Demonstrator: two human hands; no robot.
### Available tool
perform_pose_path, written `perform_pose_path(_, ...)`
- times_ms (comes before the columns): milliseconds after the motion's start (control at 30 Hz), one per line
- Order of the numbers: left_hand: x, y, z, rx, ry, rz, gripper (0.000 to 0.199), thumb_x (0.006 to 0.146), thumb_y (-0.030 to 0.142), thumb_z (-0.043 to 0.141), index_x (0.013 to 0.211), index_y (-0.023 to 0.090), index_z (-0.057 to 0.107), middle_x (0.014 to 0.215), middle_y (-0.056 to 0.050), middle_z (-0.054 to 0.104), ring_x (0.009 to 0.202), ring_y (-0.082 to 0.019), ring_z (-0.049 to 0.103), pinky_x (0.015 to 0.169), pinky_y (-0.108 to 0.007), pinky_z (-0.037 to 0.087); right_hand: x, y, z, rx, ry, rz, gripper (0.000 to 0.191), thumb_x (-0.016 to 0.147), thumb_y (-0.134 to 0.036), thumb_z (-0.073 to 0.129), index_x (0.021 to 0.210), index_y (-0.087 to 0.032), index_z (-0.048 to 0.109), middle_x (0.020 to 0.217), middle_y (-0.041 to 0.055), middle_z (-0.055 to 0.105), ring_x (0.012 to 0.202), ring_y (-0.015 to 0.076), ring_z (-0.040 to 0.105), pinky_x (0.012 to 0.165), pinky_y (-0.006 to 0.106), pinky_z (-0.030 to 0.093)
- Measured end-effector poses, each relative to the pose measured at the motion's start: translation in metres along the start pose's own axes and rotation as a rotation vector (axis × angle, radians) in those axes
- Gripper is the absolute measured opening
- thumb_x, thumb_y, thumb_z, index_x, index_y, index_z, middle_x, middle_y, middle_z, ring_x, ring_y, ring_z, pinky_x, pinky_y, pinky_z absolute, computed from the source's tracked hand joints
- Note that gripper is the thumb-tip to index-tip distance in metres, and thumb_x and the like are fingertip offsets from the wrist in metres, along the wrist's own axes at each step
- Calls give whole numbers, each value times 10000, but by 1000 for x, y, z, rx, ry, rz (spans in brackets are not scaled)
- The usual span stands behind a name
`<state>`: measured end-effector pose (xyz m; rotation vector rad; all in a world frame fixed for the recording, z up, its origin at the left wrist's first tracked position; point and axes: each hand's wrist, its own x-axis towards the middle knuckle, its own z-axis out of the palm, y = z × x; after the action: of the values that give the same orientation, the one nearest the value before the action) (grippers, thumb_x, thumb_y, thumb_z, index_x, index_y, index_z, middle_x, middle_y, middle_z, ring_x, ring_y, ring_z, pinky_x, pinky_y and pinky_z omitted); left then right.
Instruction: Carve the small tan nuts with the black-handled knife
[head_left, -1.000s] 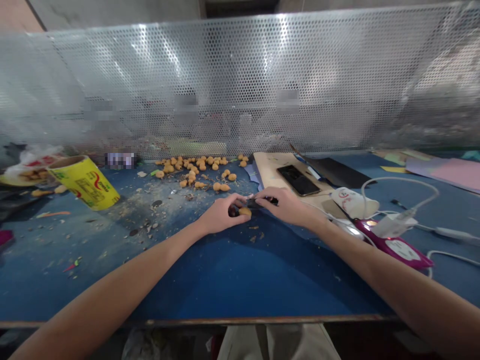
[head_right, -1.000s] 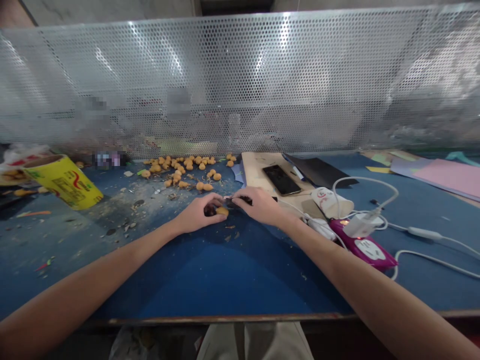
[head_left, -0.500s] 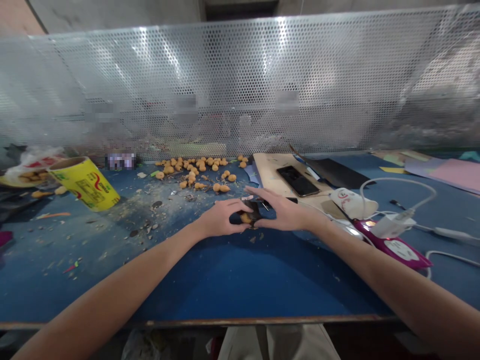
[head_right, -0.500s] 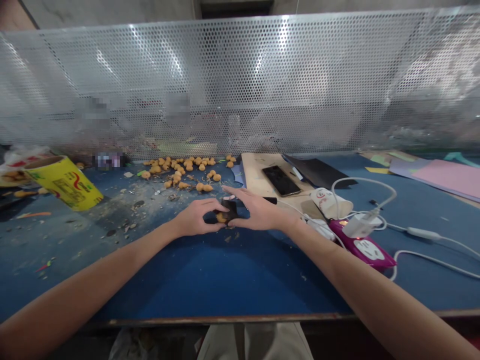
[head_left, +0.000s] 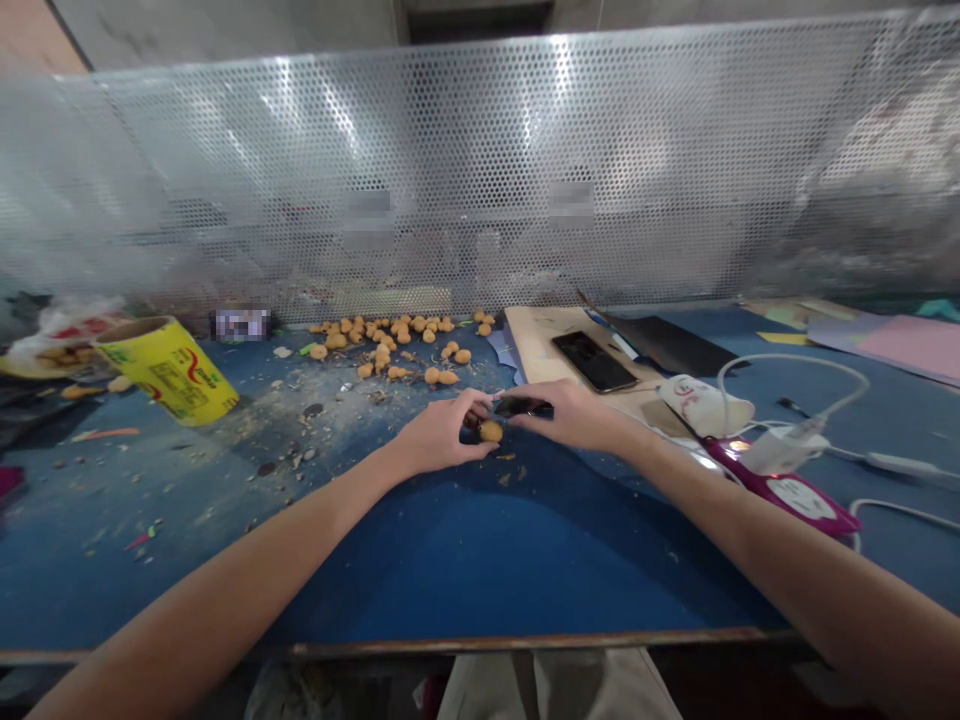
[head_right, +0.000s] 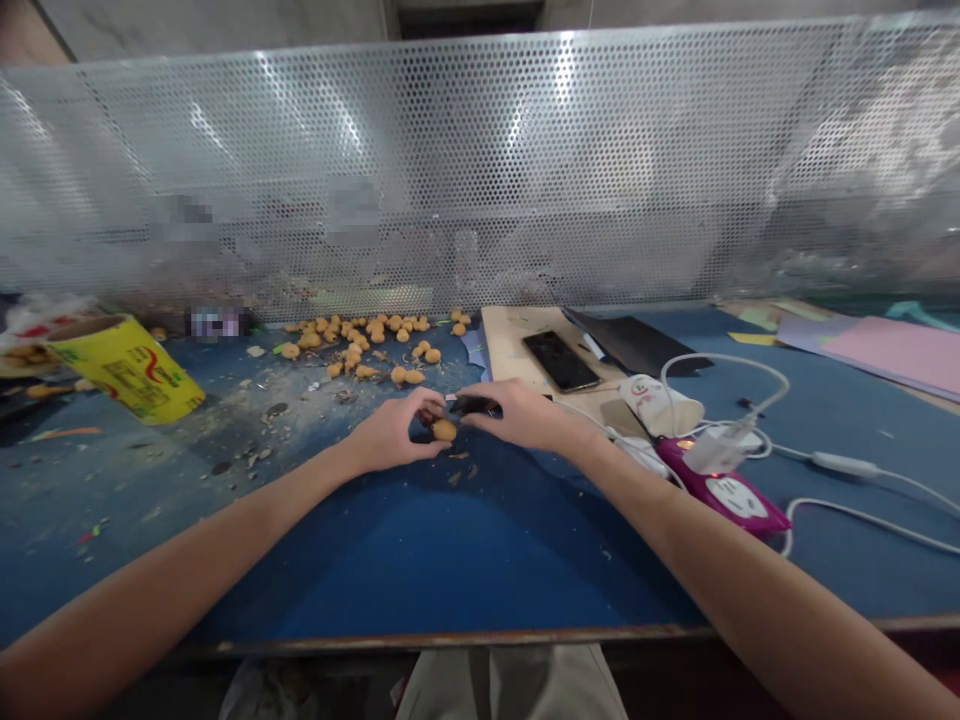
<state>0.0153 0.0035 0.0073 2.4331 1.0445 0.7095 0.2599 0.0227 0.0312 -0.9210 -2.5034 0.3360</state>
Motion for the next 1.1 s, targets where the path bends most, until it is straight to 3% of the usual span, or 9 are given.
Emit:
perform_pose_path(167, 5, -5, 3, 41, 60, 25, 343, 812, 429, 667, 1063, 198, 629, 1023, -59, 683, 904, -198, 641, 828, -328, 513, 0, -1, -1, -13, 51, -12, 273, 925, -320, 545, 1158, -287, 684, 1113, -4, 718, 991, 191, 672, 883, 314, 517)
perform_pose_path(267, 6, -6, 4, 67, 54, 46, 328, 820, 458, 655, 1023, 200, 668, 979, -52, 688, 876, -196, 630, 804, -325, 494, 1, -4, 1, -25, 51, -28, 244, 915, -291, 559, 1110, -288, 705, 1082, -11, 728, 974, 187, 679, 882, 313, 518)
perform_pose_path(600, 6, -5, 6, 138, -3, 80, 370, 876, 527, 555, 965, 177, 633, 909, -71, 644, 847, -210, 588, 741, -309, 442, 4, -3, 16, 22, 92, -71, 218, 894, -256, 586, 1081, -255, 698, 1062, 13, 725, 945, 164, 675, 887, 305, 512)
perform_pose_path(800, 6, -1, 3, 101, -102, 31, 357, 909, 519, 502, 863, 173, 572, 751, -38, 603, 645, -161, 537, 579, -260, 338, 5, -7, 17, 42, 77, -128, 198, 896, -246, 586, 1071, -237, 677, 1017, 38, 707, 948, 171, 647, 881, 334, 500)
perform_pose_path(1100, 7, 4, -3, 7, -121, 23, 335, 927, 478, 497, 846, 189, 646, 679, 5, 592, 615, -130, 526, 589, -244, 317, 4, -2, 19, 13, 81, -78, 148, 901, -262, 585, 960, -211, 712, 903, 34, 732, 807, 174, 669, 757, 293, 503)
